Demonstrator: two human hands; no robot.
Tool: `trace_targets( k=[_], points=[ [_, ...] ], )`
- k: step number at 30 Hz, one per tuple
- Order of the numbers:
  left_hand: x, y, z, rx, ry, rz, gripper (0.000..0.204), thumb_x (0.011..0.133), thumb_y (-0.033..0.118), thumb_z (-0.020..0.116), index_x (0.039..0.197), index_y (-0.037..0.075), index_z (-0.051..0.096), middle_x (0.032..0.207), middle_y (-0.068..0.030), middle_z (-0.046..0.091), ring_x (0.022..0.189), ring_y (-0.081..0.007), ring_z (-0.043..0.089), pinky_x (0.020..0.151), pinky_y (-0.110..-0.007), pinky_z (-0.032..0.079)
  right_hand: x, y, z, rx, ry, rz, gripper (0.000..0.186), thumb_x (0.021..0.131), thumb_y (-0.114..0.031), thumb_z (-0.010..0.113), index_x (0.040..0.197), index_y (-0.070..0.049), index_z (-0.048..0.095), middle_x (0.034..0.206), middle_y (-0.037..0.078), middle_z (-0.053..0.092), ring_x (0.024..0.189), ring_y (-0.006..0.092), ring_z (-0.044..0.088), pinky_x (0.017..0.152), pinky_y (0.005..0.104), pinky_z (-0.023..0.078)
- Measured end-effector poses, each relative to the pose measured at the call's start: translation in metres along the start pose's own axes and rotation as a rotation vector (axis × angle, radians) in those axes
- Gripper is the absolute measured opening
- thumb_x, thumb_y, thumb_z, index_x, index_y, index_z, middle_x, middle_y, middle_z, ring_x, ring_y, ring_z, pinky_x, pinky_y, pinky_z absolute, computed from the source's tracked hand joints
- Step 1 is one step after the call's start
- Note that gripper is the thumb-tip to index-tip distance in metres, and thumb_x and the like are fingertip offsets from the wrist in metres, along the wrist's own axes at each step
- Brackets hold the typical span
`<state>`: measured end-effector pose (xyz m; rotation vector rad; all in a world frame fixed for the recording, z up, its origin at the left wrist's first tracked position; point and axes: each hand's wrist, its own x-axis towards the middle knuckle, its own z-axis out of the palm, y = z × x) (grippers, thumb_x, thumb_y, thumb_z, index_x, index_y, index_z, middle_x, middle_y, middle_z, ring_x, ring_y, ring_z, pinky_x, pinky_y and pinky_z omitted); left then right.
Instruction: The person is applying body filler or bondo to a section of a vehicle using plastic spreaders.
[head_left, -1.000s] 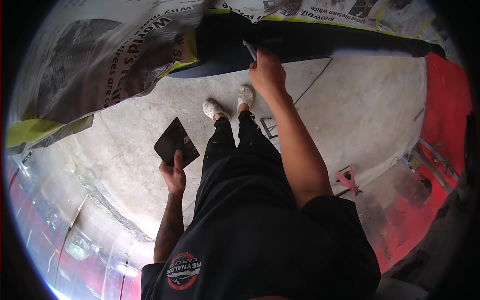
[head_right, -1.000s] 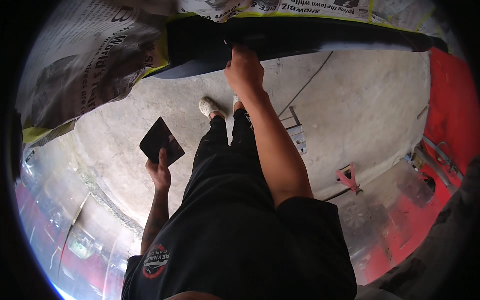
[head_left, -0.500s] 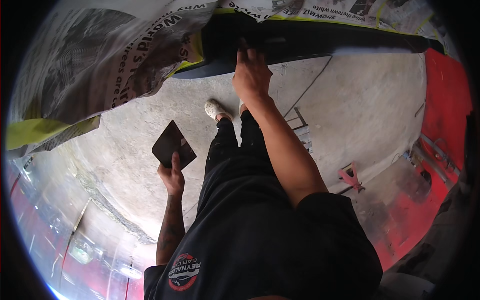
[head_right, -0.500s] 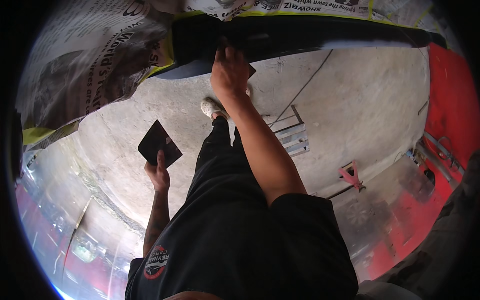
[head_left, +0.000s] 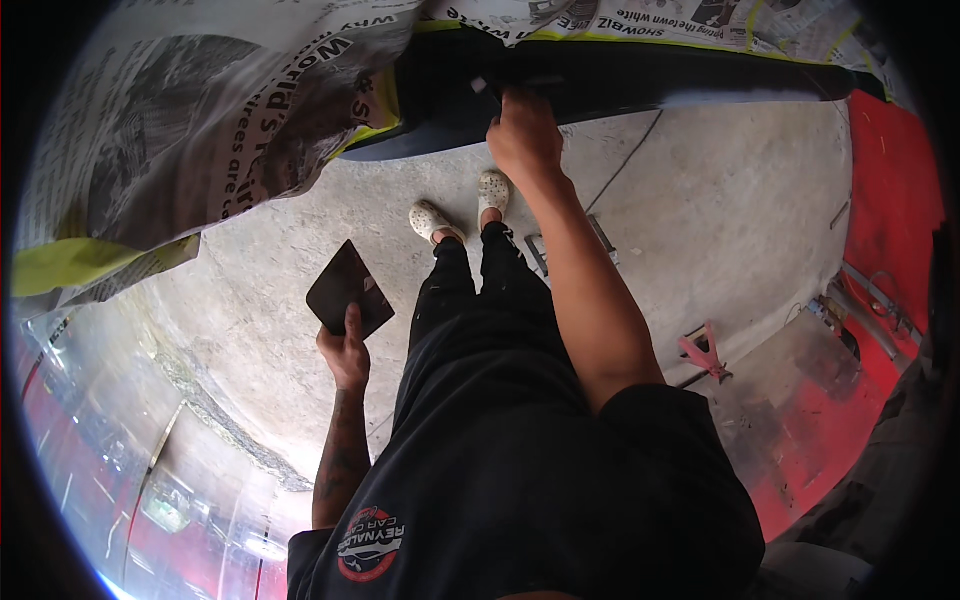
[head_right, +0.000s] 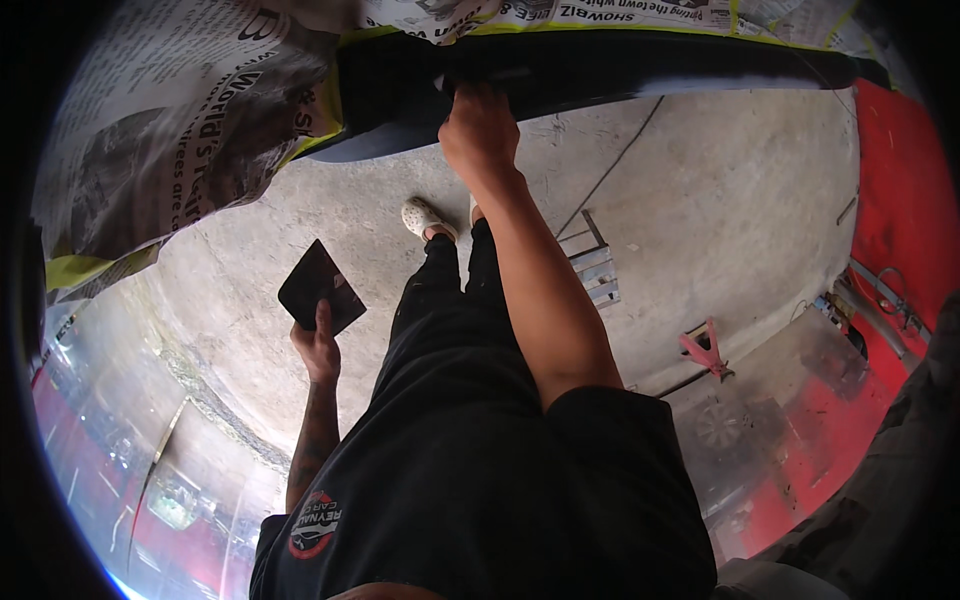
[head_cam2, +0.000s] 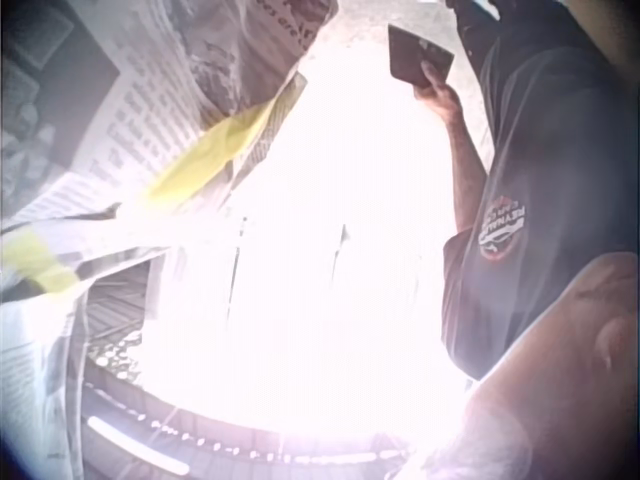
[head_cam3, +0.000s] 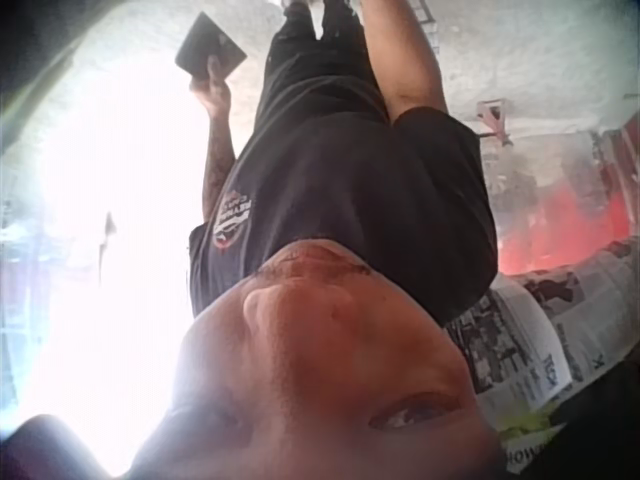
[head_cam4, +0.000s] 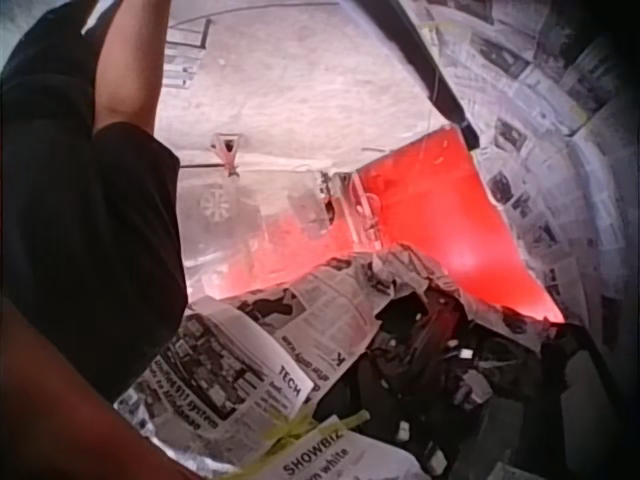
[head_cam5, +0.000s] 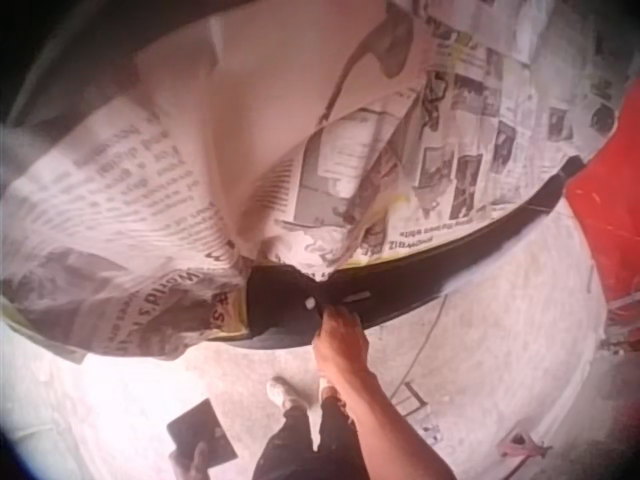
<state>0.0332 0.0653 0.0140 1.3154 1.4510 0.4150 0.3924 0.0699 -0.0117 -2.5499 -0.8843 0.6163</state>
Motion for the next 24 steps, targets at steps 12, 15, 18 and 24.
trace_targets(
  k=[12, 15, 18, 24],
  points=[
    [0.005, -0.007, 0.000, -0.006, -0.008, 0.045, 0.037, 0.096, 0.026, 0.066, 0.098, -0.011, 0.066, 0.089, -0.0104, 0.070, 0.080, -0.0127, 0.061, 0.070, -0.029, 0.050, -0.013, 0.014, 0.013, 0.084, -0.039, -0.162, 0.048, 0.081, -0.003, 0.054, 0.128, -0.014, 0.060, 0.120, 0.017, 0.063, 0.114, 0.0342, 0.058, 0.096, 0.0450, 0.049],
    [0.002, -0.002, 0.001, 0.032, -0.019, 0.017, 0.037, 0.096, 0.027, 0.066, 0.097, -0.011, 0.066, 0.088, -0.0099, 0.070, 0.079, -0.0124, 0.061, 0.070, -0.029, 0.049, -0.026, 0.038, 0.003, 0.152, -0.043, -0.011, 0.047, 0.082, -0.003, 0.053, 0.128, -0.013, 0.059, 0.118, 0.019, 0.064, 0.113, 0.0370, 0.059, 0.096, 0.0452, 0.048],
    [-0.003, -0.005, -0.001, 0.039, -0.016, 0.026, 0.037, 0.096, 0.027, 0.066, 0.097, -0.010, 0.066, 0.087, -0.0100, 0.070, 0.078, -0.0121, 0.061, 0.069, -0.029, 0.049, -0.036, 0.045, -0.012, 0.179, -0.088, 0.101, 0.046, 0.084, -0.006, 0.053, 0.129, -0.012, 0.059, 0.116, 0.021, 0.065, 0.111, 0.0386, 0.061, 0.095, 0.0451, 0.048],
    [-0.004, 0.001, 0.002, 0.062, -0.033, 0.011, 0.036, 0.096, 0.026, 0.066, 0.099, -0.010, 0.066, 0.089, -0.0105, 0.071, 0.079, -0.0121, 0.062, 0.070, -0.029, 0.049, -0.021, 0.034, -0.019, 0.142, -0.086, 0.151, 0.042, 0.087, -0.011, 0.055, 0.128, -0.012, 0.059, 0.115, 0.022, 0.065, 0.110, 0.0404, 0.061, 0.093, 0.0470, 0.048]
  ],
)
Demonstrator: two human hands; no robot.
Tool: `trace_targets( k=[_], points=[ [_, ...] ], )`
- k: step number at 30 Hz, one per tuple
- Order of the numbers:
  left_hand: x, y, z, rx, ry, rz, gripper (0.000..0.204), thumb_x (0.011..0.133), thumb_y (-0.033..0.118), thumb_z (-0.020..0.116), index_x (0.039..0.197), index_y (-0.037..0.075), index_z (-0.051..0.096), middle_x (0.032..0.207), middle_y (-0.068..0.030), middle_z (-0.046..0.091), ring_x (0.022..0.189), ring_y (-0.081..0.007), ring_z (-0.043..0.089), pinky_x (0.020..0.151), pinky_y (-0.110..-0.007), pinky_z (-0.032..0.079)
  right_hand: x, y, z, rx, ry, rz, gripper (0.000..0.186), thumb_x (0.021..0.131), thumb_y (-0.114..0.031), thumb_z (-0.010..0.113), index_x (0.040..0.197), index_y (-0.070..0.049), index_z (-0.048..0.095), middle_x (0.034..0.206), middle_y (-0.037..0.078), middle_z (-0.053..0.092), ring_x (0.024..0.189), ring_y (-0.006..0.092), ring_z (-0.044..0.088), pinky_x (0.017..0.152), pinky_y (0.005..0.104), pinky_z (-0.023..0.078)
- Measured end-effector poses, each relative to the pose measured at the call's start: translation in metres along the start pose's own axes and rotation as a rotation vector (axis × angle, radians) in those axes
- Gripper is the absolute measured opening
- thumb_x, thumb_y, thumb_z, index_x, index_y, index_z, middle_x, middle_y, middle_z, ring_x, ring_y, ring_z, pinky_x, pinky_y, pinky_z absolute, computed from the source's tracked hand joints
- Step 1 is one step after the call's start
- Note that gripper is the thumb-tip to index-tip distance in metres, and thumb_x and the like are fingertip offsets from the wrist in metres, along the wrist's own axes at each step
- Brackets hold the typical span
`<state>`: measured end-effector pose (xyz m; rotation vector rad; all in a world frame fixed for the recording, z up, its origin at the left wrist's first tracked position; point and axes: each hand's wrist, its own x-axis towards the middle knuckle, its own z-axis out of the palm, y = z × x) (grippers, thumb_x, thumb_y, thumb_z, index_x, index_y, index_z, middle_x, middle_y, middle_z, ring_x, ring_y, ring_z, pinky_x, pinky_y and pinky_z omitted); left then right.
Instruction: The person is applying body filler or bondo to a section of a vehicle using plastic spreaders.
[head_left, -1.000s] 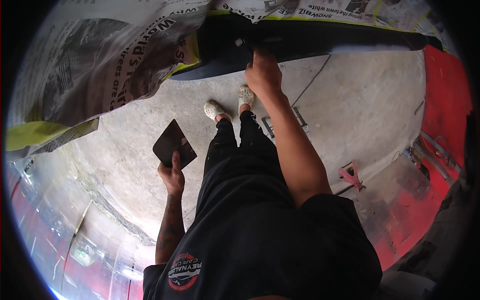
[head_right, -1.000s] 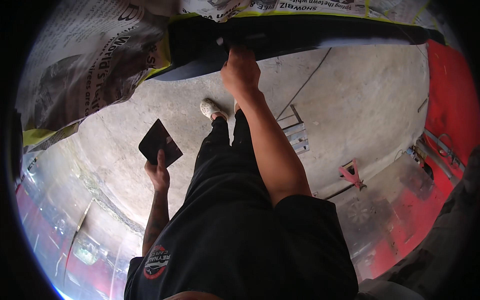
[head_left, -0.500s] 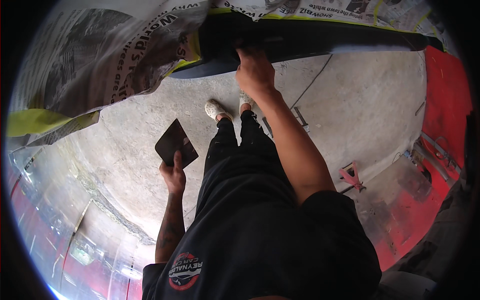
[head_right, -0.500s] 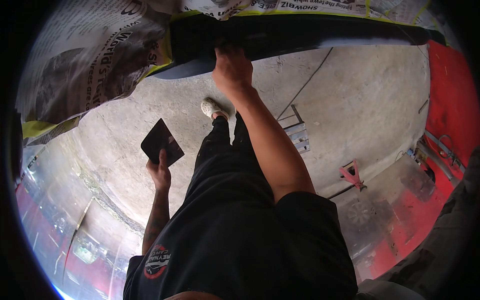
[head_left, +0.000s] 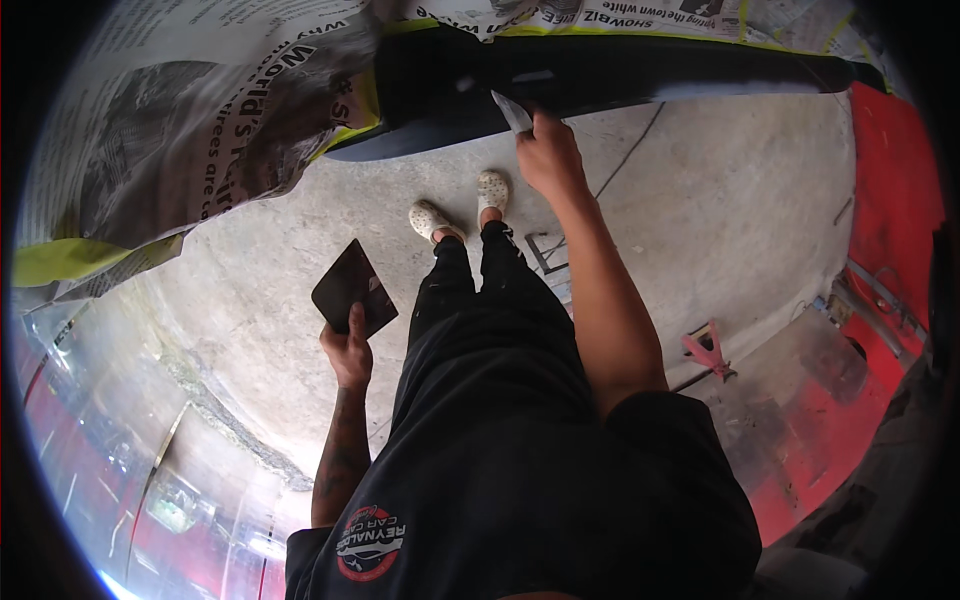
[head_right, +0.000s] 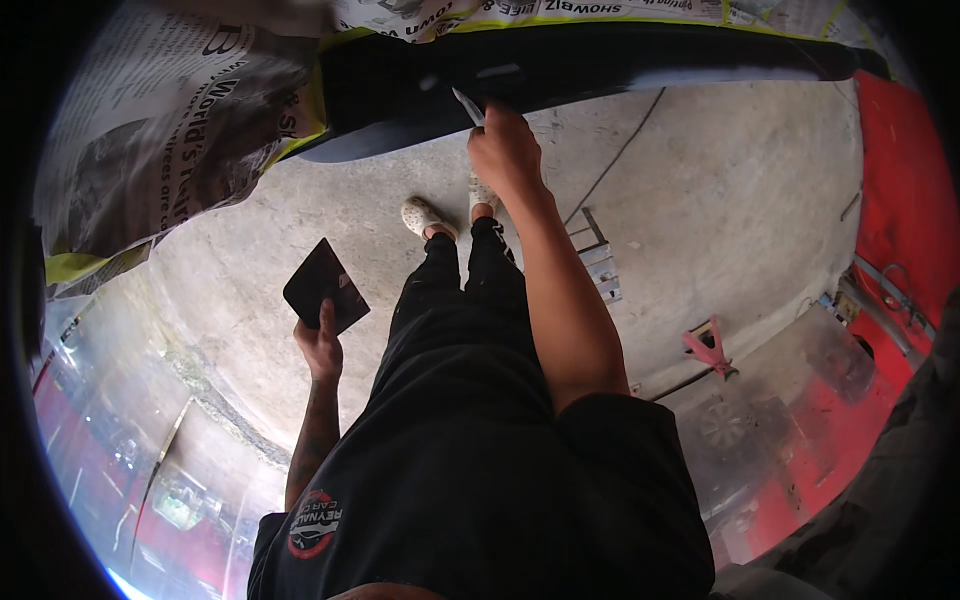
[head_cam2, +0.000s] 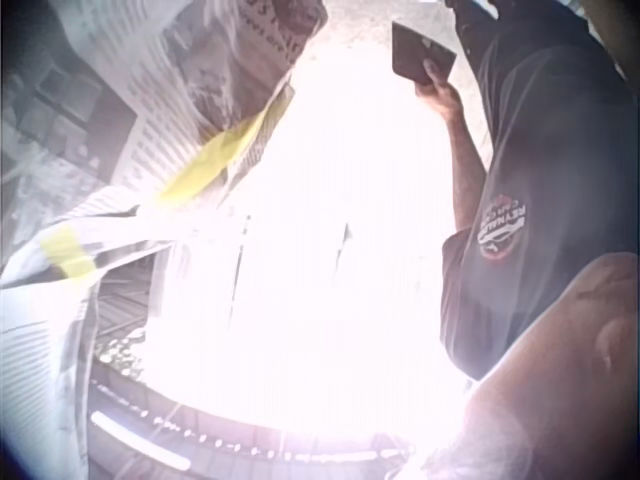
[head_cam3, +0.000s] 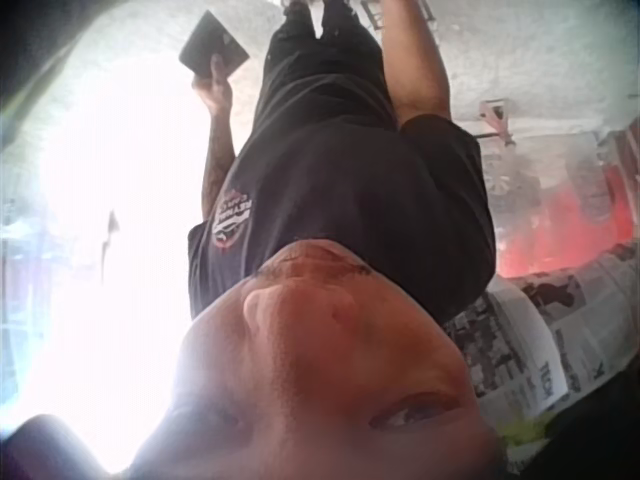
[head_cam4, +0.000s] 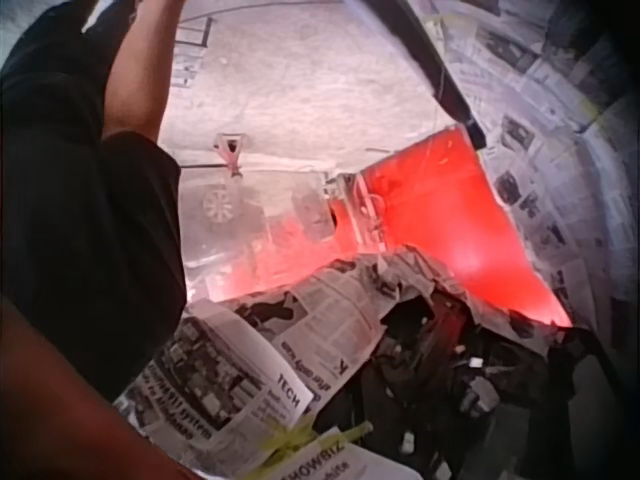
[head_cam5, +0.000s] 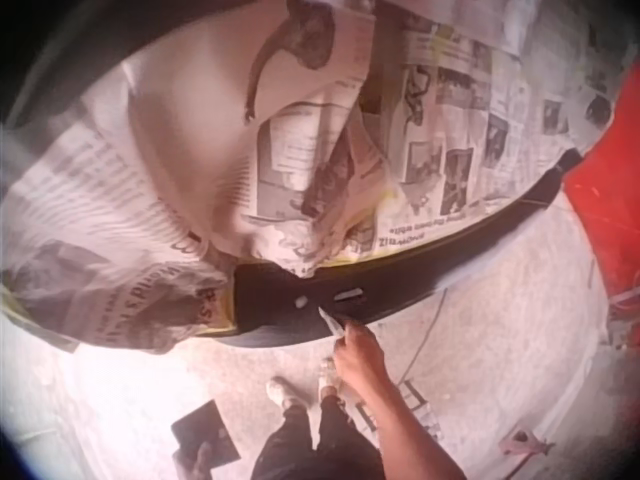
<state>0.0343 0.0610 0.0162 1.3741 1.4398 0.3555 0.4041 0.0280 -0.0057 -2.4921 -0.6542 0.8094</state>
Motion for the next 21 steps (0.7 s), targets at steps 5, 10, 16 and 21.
trace_targets(
  k=[5, 10, 16, 21],
  points=[
    [-0.003, 0.002, 0.001, -0.031, 0.001, 0.016, 0.036, 0.097, 0.026, 0.065, 0.101, -0.010, 0.066, 0.091, -0.0108, 0.071, 0.081, -0.0124, 0.062, 0.072, -0.028, 0.050, 0.011, -0.019, -0.005, -0.054, -0.023, 0.006, 0.035, 0.087, -0.016, 0.057, 0.120, -0.009, 0.061, 0.113, 0.022, 0.065, 0.109, 0.0416, 0.060, 0.092, 0.0481, 0.049],
    [-0.004, 0.000, 0.000, -0.029, 0.010, 0.006, 0.037, 0.097, 0.026, 0.065, 0.102, -0.010, 0.066, 0.091, -0.0107, 0.071, 0.082, -0.0127, 0.063, 0.073, -0.029, 0.050, 0.024, -0.032, 0.008, -0.128, -0.012, -0.122, 0.031, 0.084, -0.014, 0.056, 0.112, -0.004, 0.064, 0.112, 0.021, 0.065, 0.107, 0.0395, 0.062, 0.091, 0.0468, 0.051],
    [-0.006, -0.003, -0.001, -0.003, 0.031, -0.002, 0.038, 0.096, 0.027, 0.066, 0.102, -0.011, 0.066, 0.091, -0.0113, 0.071, 0.081, -0.0127, 0.062, 0.072, -0.029, 0.050, 0.022, -0.049, 0.017, -0.219, 0.032, -0.133, 0.031, 0.083, -0.010, 0.055, 0.112, -0.004, 0.065, 0.114, 0.019, 0.065, 0.108, 0.0369, 0.063, 0.088, 0.0465, 0.054],
    [-0.004, -0.007, -0.001, -0.050, 0.019, -0.009, 0.038, 0.096, 0.026, 0.066, 0.102, -0.011, 0.066, 0.091, -0.0109, 0.071, 0.082, -0.0126, 0.061, 0.073, -0.029, 0.050, 0.013, -0.045, 0.039, -0.212, 0.089, -0.215, 0.038, 0.083, -0.009, 0.054, 0.121, -0.006, 0.062, 0.120, 0.018, 0.062, 0.113, 0.0357, 0.060, 0.092, 0.0458, 0.052]
  ],
)
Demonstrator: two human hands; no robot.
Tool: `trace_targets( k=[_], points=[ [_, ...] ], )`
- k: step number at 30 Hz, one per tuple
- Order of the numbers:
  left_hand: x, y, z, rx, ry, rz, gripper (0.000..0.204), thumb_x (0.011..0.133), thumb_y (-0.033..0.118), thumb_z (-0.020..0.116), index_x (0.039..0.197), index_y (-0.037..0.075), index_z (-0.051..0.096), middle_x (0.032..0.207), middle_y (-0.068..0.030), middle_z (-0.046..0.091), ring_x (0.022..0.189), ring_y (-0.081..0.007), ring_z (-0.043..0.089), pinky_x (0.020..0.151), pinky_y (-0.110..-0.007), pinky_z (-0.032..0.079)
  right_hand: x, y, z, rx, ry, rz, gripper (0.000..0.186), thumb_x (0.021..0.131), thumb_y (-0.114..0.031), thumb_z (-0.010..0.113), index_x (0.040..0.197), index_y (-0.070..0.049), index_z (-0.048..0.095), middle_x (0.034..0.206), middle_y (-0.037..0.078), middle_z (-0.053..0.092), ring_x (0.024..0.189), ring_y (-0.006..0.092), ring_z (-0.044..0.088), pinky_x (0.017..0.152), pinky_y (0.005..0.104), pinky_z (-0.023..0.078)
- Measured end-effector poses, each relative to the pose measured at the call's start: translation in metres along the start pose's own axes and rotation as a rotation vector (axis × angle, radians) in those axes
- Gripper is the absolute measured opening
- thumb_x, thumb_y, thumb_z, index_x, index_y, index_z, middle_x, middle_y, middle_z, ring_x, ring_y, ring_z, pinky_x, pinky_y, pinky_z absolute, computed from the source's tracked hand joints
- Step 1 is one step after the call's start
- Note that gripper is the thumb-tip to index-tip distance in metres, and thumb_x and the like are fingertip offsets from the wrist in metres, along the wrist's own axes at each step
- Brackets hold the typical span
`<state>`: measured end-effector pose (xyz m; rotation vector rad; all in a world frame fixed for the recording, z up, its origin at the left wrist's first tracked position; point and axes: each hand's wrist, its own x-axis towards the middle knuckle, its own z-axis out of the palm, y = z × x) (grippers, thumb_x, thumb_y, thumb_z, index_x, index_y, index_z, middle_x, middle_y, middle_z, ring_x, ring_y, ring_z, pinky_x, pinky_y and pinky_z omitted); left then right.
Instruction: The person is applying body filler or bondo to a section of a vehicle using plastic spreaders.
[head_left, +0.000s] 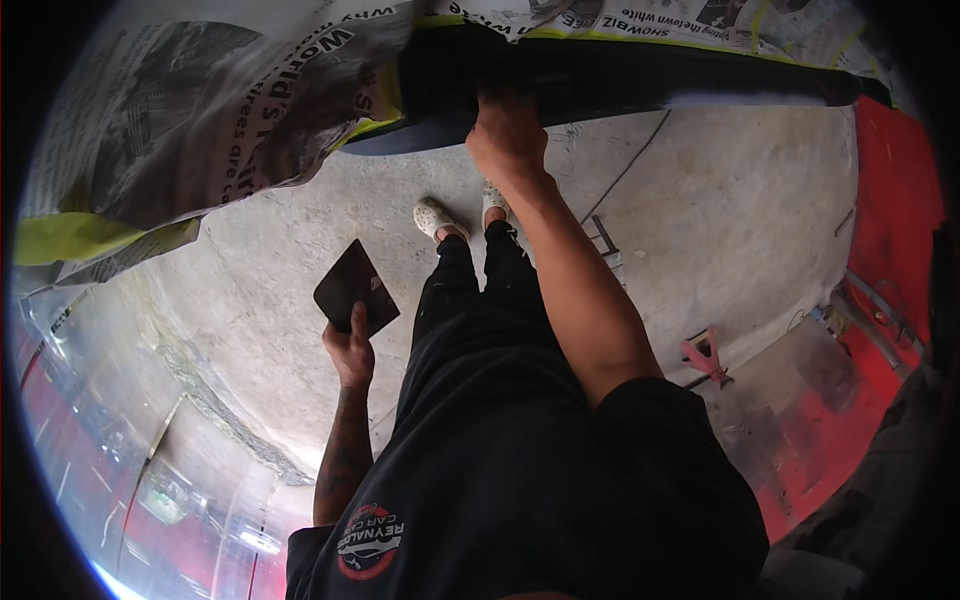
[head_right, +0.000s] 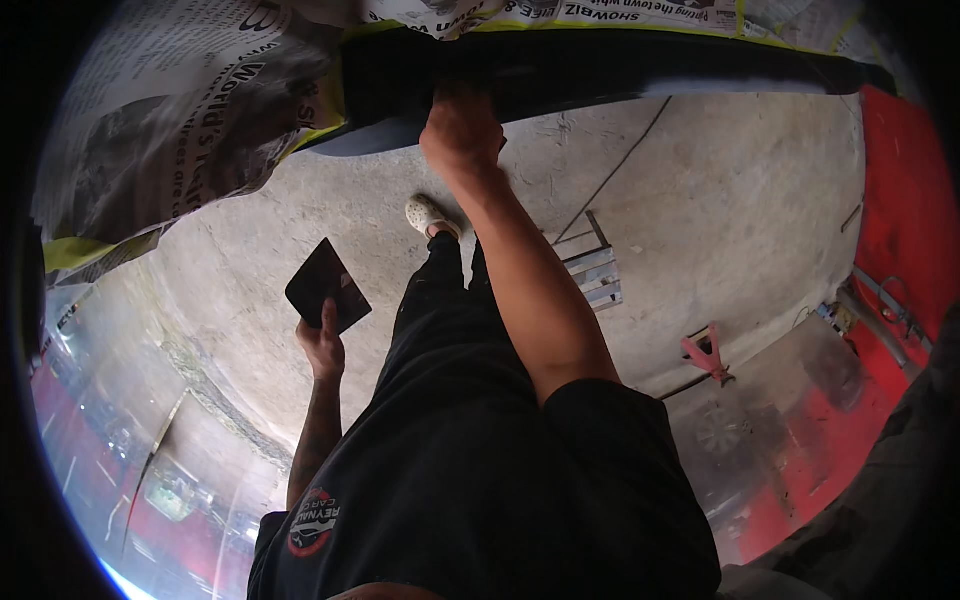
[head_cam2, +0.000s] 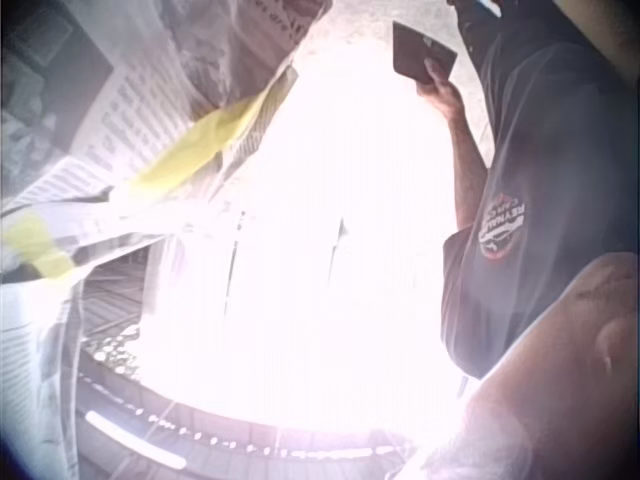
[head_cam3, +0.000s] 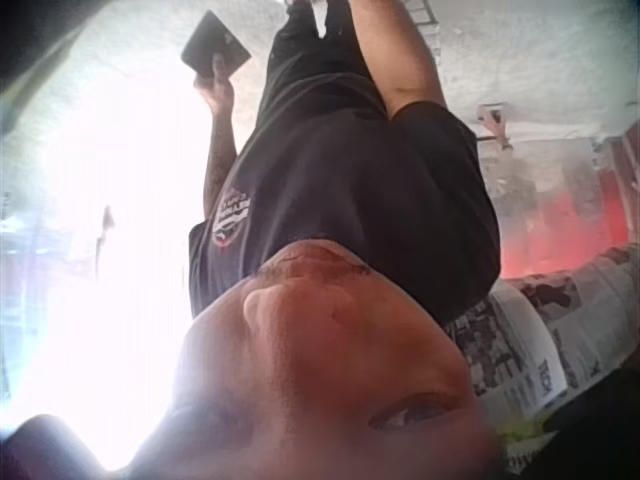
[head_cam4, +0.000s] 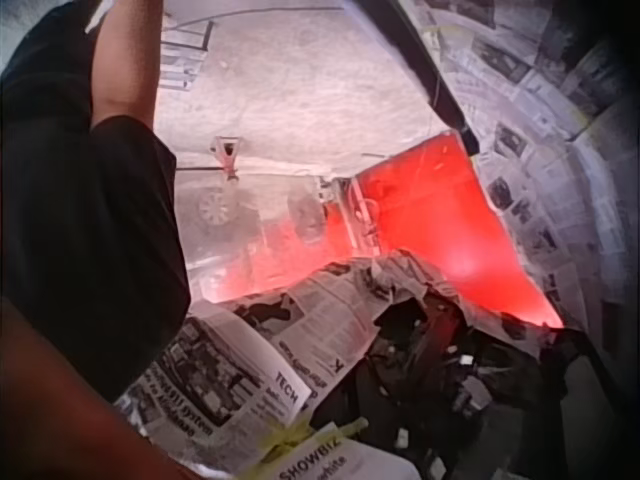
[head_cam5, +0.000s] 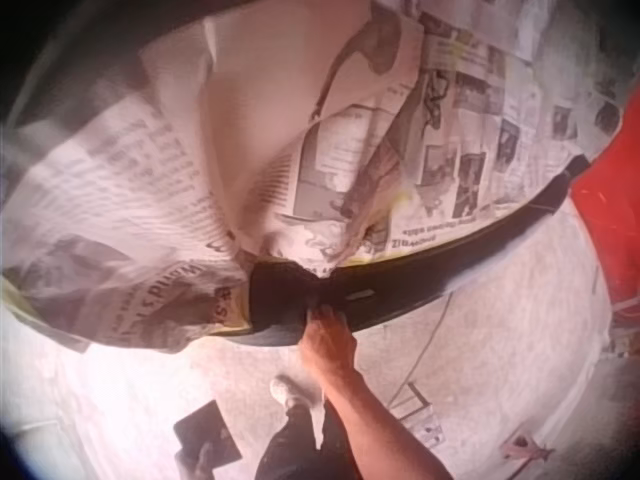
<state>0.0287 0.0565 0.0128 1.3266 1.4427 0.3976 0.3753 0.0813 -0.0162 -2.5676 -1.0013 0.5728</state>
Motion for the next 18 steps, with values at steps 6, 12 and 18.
trace_targets(
  k=[6, 12, 18],
  points=[
    [0.002, -0.003, -0.005, 0.022, 0.007, 0.024, 0.038, 0.096, 0.026, 0.066, 0.102, -0.011, 0.066, 0.092, -0.0108, 0.071, 0.083, -0.0126, 0.062, 0.074, -0.029, 0.050, -0.012, 0.018, -0.020, 0.098, -0.096, 0.003, 0.045, 0.087, -0.012, 0.053, 0.132, -0.016, 0.057, 0.124, 0.015, 0.062, 0.116, 0.0346, 0.059, 0.099, 0.0461, 0.048],
    [0.002, -0.002, -0.006, 0.022, -0.006, 0.008, 0.038, 0.096, 0.026, 0.066, 0.104, -0.011, 0.066, 0.094, -0.0114, 0.071, 0.085, -0.0130, 0.062, 0.075, -0.029, 0.050, -0.007, 0.038, -0.037, 0.100, -0.186, 0.207, 0.046, 0.088, -0.013, 0.052, 0.133, -0.020, 0.057, 0.125, 0.015, 0.063, 0.117, 0.0354, 0.059, 0.099, 0.0462, 0.047],
    [0.003, 0.004, -0.003, -0.004, -0.012, 0.003, 0.038, 0.096, 0.026, 0.066, 0.106, -0.011, 0.066, 0.096, -0.0119, 0.071, 0.086, -0.0141, 0.063, 0.077, -0.030, 0.051, -0.009, 0.085, -0.018, 0.461, -0.045, 0.283, 0.040, 0.080, -0.013, 0.060, 0.119, -0.004, 0.063, 0.109, 0.019, 0.068, 0.108, 0.0318, 0.064, 0.088, 0.0406, 0.049]
  ],
)
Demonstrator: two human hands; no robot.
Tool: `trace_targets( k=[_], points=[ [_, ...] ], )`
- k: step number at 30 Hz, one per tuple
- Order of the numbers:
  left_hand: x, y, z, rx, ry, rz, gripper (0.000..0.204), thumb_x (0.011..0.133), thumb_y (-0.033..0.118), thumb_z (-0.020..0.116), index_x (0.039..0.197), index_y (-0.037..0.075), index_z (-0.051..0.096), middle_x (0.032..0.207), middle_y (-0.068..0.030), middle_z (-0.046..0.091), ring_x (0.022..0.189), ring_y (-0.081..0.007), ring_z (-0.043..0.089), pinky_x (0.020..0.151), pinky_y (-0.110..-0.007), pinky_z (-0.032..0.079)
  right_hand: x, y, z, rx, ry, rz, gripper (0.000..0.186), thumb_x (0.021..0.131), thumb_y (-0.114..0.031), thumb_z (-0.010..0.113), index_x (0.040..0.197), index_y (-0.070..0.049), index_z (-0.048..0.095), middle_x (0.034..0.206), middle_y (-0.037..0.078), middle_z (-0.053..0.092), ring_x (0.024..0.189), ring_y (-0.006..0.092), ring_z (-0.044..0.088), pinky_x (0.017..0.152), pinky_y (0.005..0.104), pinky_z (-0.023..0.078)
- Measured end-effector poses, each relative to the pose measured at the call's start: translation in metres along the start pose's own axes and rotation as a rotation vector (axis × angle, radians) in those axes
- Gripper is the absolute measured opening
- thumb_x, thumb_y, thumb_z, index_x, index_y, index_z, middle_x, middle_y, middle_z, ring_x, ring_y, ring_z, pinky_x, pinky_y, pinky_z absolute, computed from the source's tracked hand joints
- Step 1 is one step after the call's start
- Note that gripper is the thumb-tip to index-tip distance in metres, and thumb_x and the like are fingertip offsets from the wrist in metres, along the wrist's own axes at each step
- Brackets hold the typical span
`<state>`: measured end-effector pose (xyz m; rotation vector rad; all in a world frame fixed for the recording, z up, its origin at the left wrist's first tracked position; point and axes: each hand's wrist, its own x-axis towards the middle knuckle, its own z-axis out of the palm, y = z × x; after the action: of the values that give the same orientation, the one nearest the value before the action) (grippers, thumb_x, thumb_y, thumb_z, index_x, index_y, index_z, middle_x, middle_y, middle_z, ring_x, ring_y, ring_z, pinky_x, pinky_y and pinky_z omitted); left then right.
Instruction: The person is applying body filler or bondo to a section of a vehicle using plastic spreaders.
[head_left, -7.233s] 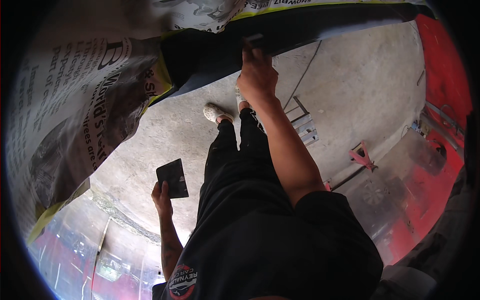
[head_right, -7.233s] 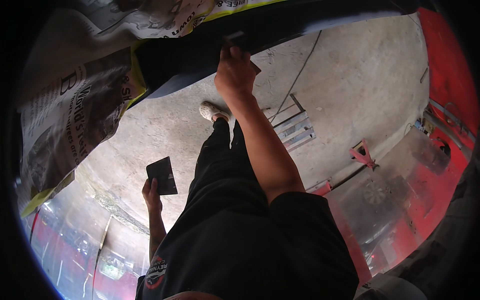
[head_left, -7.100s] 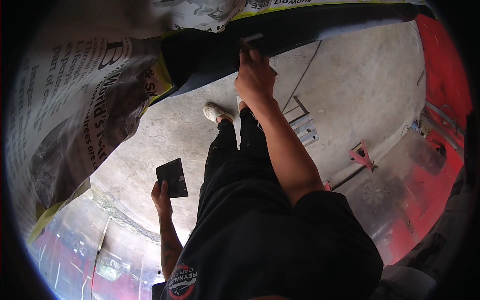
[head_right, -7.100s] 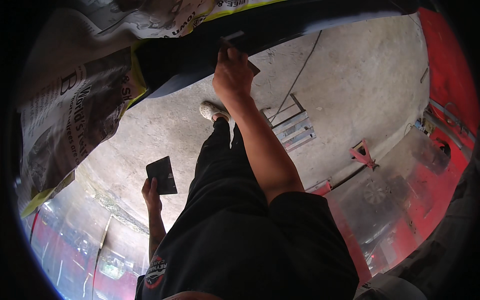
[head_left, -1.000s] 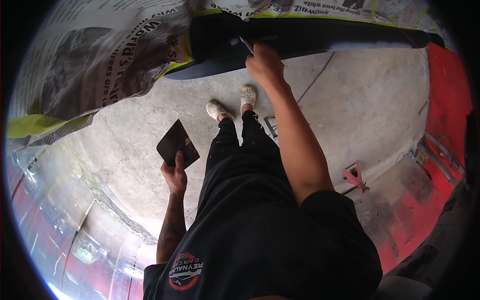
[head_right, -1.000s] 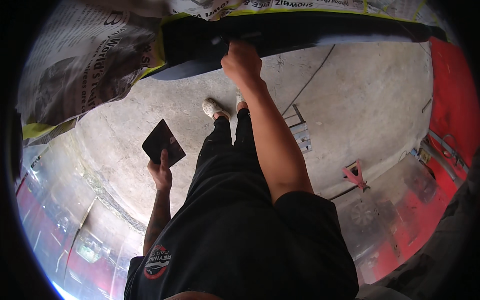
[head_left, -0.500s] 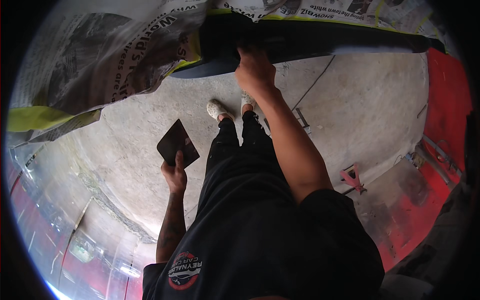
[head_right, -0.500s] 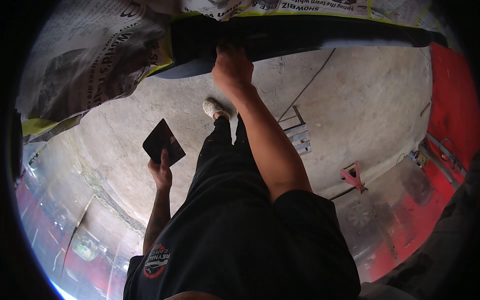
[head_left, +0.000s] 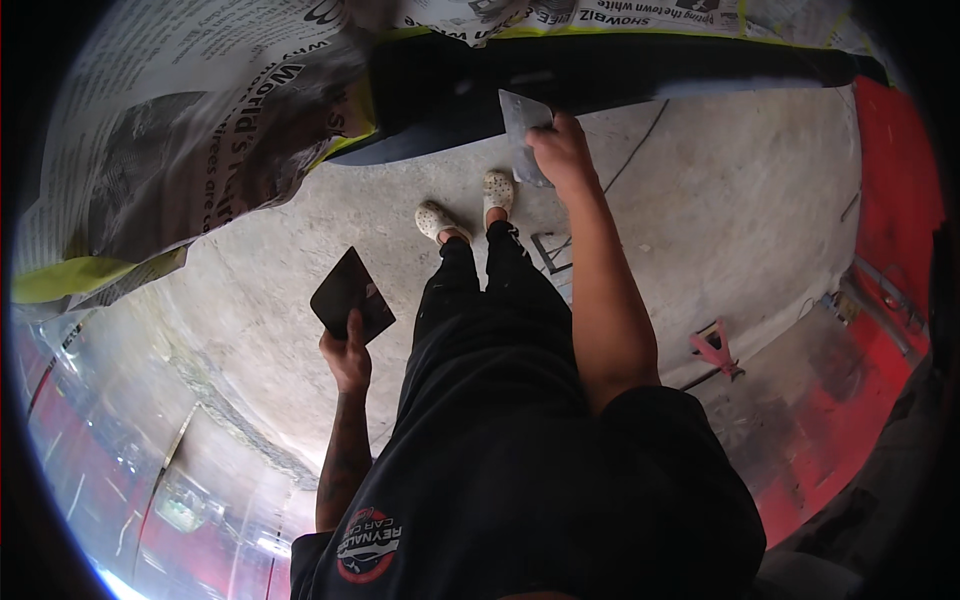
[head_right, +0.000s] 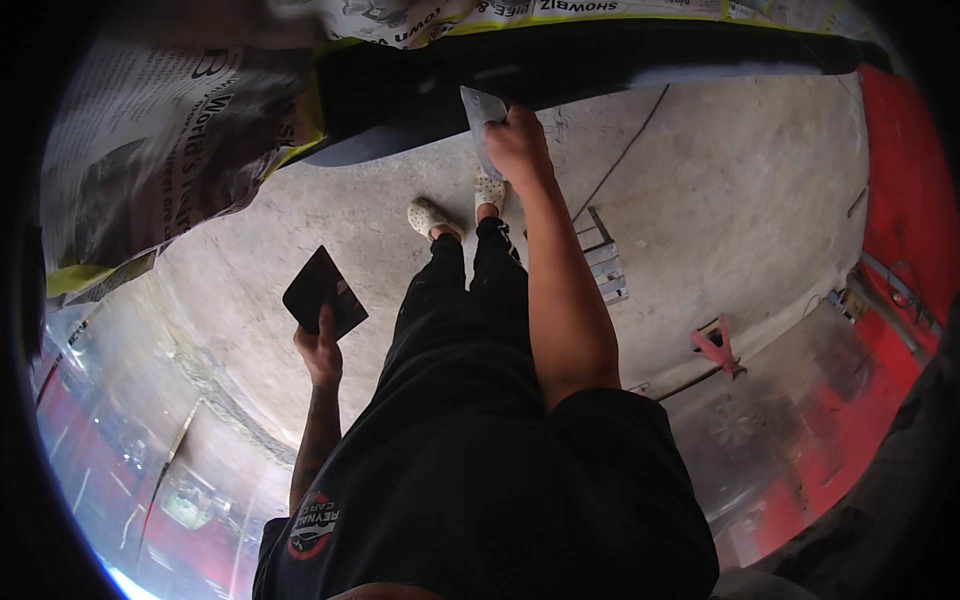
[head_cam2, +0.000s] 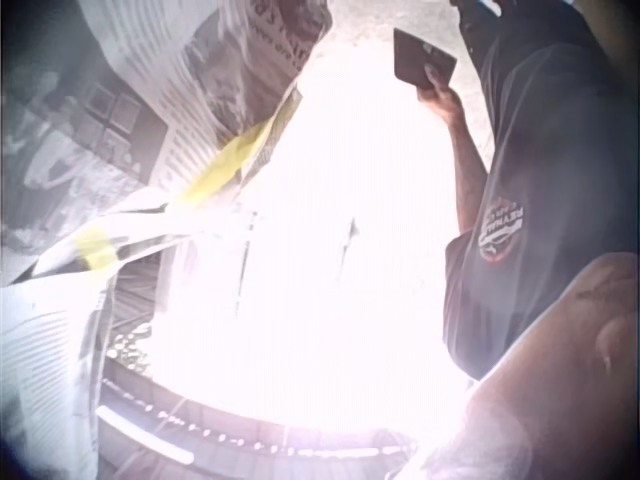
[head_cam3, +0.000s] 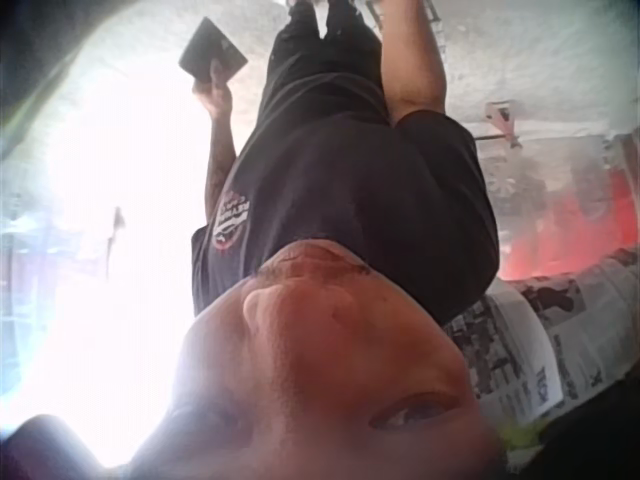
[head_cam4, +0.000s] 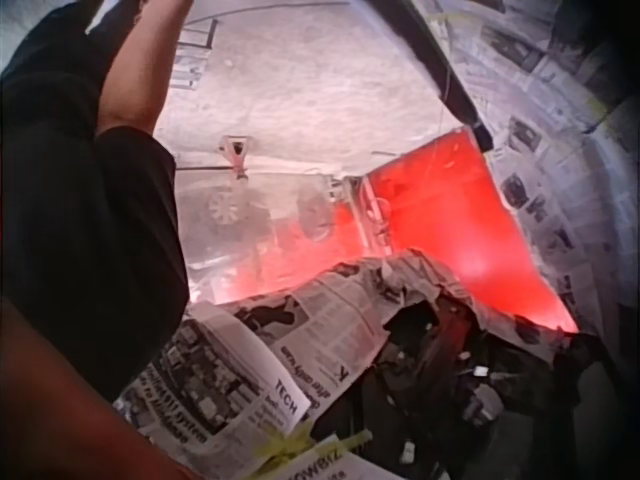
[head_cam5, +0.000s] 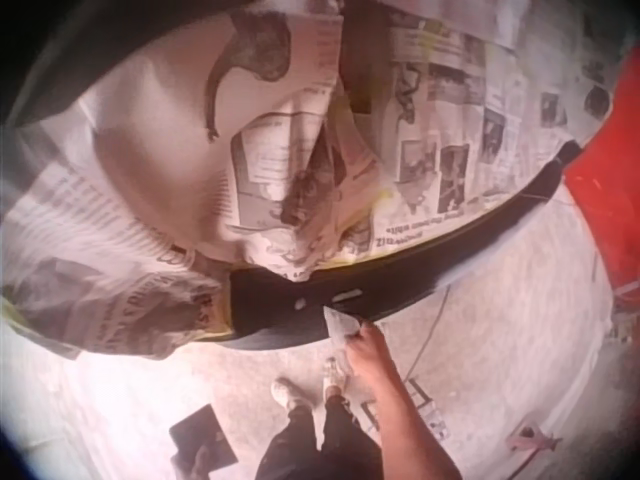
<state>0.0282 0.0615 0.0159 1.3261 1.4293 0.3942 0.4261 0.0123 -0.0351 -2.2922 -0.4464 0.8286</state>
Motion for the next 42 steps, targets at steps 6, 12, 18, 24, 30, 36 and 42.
trace_targets(
  k=[6, 12, 18, 24, 30, 36, 42],
  points=[
    [-0.002, 0.010, 0.000, 0.070, -0.025, 0.065, 0.040, 0.096, 0.027, 0.065, 0.107, -0.010, 0.066, 0.097, -0.0130, 0.072, 0.086, -0.0151, 0.063, 0.076, -0.032, 0.051, -0.033, 0.040, -0.009, 0.678, -0.142, 0.214, 0.033, 0.073, -0.010, 0.067, 0.104, 0.002, 0.066, 0.090, 0.008, 0.066, 0.082, 0.0191, 0.059, 0.079, 0.0329, 0.047],
    [0.004, 0.018, 0.000, 0.120, -0.120, 0.040, 0.043, 0.096, 0.031, 0.064, 0.106, -0.011, 0.066, 0.095, -0.0132, 0.072, 0.085, -0.0147, 0.063, 0.075, -0.032, 0.051, -0.042, 0.158, -0.019, 0.988, 0.148, 0.060, 0.030, 0.079, -0.006, 0.065, 0.108, 0.000, 0.065, 0.098, 0.008, 0.064, 0.091, 0.0186, 0.059, 0.084, 0.0318, 0.046],
    [0.015, 0.018, 0.019, -0.005, -0.286, -0.137, 0.036, 0.094, 0.021, 0.067, 0.118, -0.005, 0.063, 0.098, -0.0168, 0.071, 0.085, -0.0194, 0.065, 0.074, -0.034, 0.052, -0.086, 0.107, -0.066, 0.751, 0.172, 0.021, 0.034, 0.086, -0.006, 0.065, 0.119, -0.002, 0.059, 0.105, 0.009, 0.064, 0.092, 0.0198, 0.061, 0.087, 0.0332, 0.047],
    [0.031, 0.089, 0.124, 0.496, -0.456, 0.859, 0.060, 0.081, -0.005, 0.071, 0.135, 0.012, 0.053, 0.104, -0.0226, 0.068, 0.091, -0.0393, 0.069, 0.076, -0.042, 0.057, -0.131, 0.077, -0.073, 0.201, 0.024, -0.391, 0.052, 0.080, 0.010, 0.059, 0.129, -0.007, 0.058, 0.119, 0.014, 0.060, 0.108, 0.0340, 0.058, 0.091, 0.0407, 0.047],
    [0.044, 0.133, 0.180, 0.512, -0.497, 0.913, 0.071, 0.075, -0.004, 0.074, 0.140, 0.011, 0.050, 0.109, -0.0219, 0.067, 0.092, -0.0420, 0.065, 0.080, -0.043, 0.053, -0.131, 0.043, -0.121, -0.247, 0.187, -0.610, 0.061, 0.070, 0.011, 0.061, 0.125, -0.014, 0.065, 0.122, 0.005, 0.063, 0.111, 0.0257, 0.058, 0.093, 0.0396, 0.041],
    [0.042, 0.148, 0.201, 0.166, -0.611, 0.323, 0.046, 0.087, -0.002, 0.067, 0.131, 0.004, 0.056, 0.103, -0.0200, 0.069, 0.088, -0.0355, 0.069, 0.074, -0.040, 0.055, -0.123, 0.026, -0.127, -0.303, 0.264, -0.712, 0.048, 0.072, 0.005, 0.065, 0.115, -0.018, 0.072, 0.121, -0.001, 0.064, 0.113, 0.0217, 0.058, 0.093, 0.0393, 0.041],
    [0.039, 0.140, 0.200, 0.359, -0.419, 0.573, 0.028, 0.099, 0.015, 0.055, 0.119, -0.004, 0.061, 0.107, -0.0150, 0.069, 0.090, -0.0239, 0.069, 0.081, -0.037, 0.055, -0.154, 0.032, -0.110, -0.283, 0.088, -0.749, 0.032, 0.081, -0.008, 0.063, 0.109, -0.018, 0.073, 0.119, -0.003, 0.067, 0.115, 0.0191, 0.059, 0.103, 0.0410, 0.039]
  ],
)
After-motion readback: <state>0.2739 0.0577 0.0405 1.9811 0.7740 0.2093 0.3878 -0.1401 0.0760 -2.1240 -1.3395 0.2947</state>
